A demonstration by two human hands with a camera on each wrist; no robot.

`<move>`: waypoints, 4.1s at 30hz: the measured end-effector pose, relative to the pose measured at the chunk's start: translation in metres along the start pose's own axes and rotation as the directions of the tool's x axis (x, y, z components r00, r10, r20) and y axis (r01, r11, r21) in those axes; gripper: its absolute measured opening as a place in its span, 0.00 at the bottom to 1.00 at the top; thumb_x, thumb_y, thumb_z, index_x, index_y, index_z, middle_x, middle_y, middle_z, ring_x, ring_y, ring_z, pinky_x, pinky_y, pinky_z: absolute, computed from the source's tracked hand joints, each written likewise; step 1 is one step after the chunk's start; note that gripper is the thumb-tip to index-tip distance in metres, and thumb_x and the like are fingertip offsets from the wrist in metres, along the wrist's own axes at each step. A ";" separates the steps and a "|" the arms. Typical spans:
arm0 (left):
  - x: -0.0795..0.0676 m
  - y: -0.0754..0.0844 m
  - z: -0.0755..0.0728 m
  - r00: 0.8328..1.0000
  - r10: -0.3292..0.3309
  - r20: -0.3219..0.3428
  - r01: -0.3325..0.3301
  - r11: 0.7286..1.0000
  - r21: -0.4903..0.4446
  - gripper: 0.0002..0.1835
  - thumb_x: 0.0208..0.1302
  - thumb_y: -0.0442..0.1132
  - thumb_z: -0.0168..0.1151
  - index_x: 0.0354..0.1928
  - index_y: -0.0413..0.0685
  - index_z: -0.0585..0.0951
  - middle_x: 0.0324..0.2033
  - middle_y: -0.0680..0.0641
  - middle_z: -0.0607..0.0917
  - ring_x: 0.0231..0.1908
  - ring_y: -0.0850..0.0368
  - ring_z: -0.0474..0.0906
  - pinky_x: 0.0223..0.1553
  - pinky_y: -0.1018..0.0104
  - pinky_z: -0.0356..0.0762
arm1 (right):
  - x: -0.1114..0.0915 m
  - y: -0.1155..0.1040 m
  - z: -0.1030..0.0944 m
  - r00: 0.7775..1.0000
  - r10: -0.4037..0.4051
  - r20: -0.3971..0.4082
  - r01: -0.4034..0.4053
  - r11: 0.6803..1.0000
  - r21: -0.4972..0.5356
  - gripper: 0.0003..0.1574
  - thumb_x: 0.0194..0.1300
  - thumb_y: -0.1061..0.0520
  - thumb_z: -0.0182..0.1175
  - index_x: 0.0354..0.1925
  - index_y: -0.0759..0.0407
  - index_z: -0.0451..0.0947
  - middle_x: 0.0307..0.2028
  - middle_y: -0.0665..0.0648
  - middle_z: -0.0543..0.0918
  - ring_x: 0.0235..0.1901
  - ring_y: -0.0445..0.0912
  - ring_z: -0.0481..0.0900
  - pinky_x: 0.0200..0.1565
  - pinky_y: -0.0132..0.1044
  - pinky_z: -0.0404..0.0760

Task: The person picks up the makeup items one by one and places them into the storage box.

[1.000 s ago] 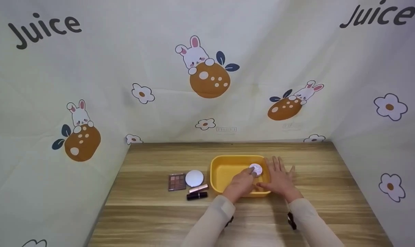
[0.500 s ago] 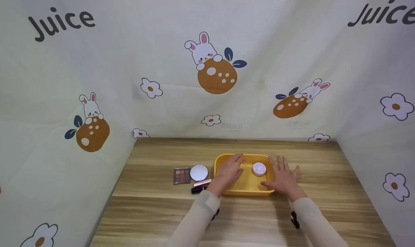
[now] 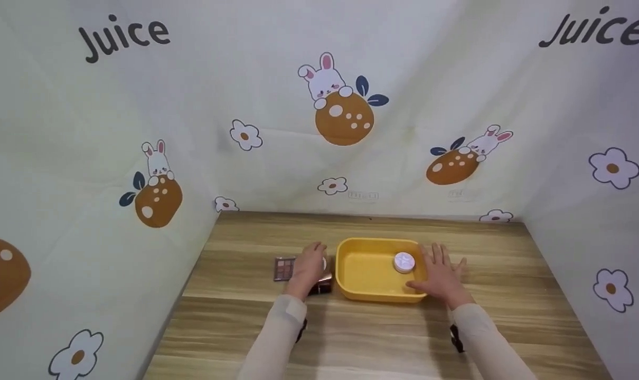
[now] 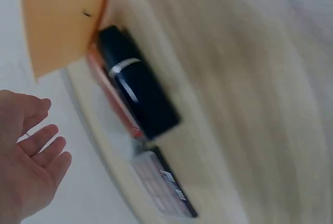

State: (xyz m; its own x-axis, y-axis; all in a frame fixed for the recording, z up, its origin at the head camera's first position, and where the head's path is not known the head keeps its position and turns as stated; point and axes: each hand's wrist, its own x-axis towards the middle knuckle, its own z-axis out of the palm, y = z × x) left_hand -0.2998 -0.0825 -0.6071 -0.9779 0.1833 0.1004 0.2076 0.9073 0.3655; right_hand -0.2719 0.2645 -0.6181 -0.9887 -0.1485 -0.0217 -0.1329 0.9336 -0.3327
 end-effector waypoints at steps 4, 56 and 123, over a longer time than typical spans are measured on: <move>-0.006 -0.011 0.009 0.999 -0.032 0.041 0.032 0.999 0.018 0.19 0.61 0.32 0.65 0.56 0.42 0.82 0.61 0.36 0.79 0.59 0.38 0.77 0.61 0.45 0.76 | 0.001 0.001 0.002 1.000 0.009 0.007 -0.009 1.000 -0.003 0.70 0.52 0.29 0.69 0.78 0.56 0.47 0.77 0.74 0.44 0.76 0.71 0.38 0.62 0.83 0.28; 0.014 -0.013 -0.003 0.990 -0.116 -0.076 0.119 0.992 0.036 0.35 0.50 0.50 0.75 0.55 0.34 0.75 0.49 0.35 0.79 0.49 0.39 0.79 0.54 0.47 0.80 | 0.009 0.001 -0.001 0.998 -0.006 -0.066 0.003 0.999 -0.041 0.71 0.47 0.26 0.70 0.78 0.54 0.51 0.77 0.71 0.49 0.76 0.69 0.43 0.63 0.83 0.35; 0.027 0.071 0.001 0.997 0.081 -0.008 -0.082 0.995 -0.062 0.37 0.54 0.50 0.75 0.61 0.40 0.73 0.55 0.41 0.77 0.56 0.45 0.76 0.58 0.51 0.79 | 0.006 0.005 0.004 0.999 0.003 -0.052 -0.004 1.000 -0.009 0.70 0.48 0.28 0.70 0.78 0.54 0.51 0.77 0.72 0.47 0.76 0.69 0.41 0.62 0.83 0.32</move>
State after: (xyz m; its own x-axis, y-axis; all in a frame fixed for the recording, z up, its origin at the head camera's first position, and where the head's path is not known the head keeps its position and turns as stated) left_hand -0.3115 -0.0131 -0.5797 -0.9576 0.2532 0.1374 0.2878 0.8641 0.4129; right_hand -0.2784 0.2668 -0.6240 -0.9914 -0.1283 0.0263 -0.1299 0.9370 -0.3243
